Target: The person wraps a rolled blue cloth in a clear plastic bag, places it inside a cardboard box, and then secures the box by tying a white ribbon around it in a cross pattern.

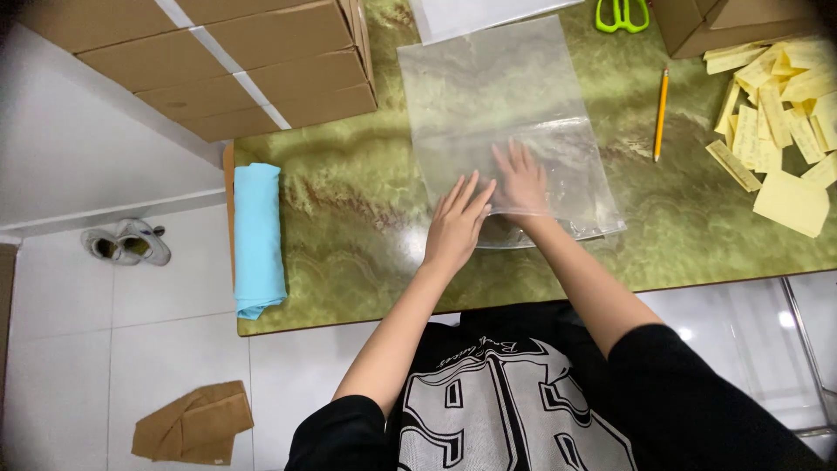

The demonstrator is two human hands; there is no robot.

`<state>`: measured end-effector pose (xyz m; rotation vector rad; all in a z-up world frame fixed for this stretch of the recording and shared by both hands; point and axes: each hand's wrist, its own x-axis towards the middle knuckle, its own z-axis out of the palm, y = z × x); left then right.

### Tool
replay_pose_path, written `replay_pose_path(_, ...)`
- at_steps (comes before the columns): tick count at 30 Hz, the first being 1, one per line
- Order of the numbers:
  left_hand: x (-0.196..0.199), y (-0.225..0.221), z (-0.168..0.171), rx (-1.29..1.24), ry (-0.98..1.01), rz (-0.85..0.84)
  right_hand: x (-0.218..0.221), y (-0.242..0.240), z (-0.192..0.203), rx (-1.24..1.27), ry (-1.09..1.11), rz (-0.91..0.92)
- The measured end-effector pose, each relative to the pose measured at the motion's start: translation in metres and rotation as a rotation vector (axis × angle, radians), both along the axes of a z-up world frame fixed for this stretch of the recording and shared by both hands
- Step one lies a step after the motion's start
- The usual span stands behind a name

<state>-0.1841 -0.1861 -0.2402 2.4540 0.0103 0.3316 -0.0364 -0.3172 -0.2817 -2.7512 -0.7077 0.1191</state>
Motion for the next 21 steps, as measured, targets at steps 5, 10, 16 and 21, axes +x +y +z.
replay_pose_path(5, 0.003, 0.006, 0.028, -0.016, -0.029, 0.03, 0.034, 0.029, -0.004, -0.09, -0.051, 0.028)
replay_pose_path(10, -0.003, 0.004, 0.037, -0.077, -0.038, 0.037, 0.029, 0.029, -0.005, -0.221, 0.021, 0.093)
replay_pose_path(16, -0.002, -0.006, 0.069, 0.032, -0.37, -0.022, 0.051, 0.056, 0.072, 0.143, 0.061, -0.027)
replay_pose_path(21, -0.011, -0.013, 0.123, 0.063, -0.591, -0.155, 0.08, 0.069, 0.119, 0.309, -0.328, 0.129)
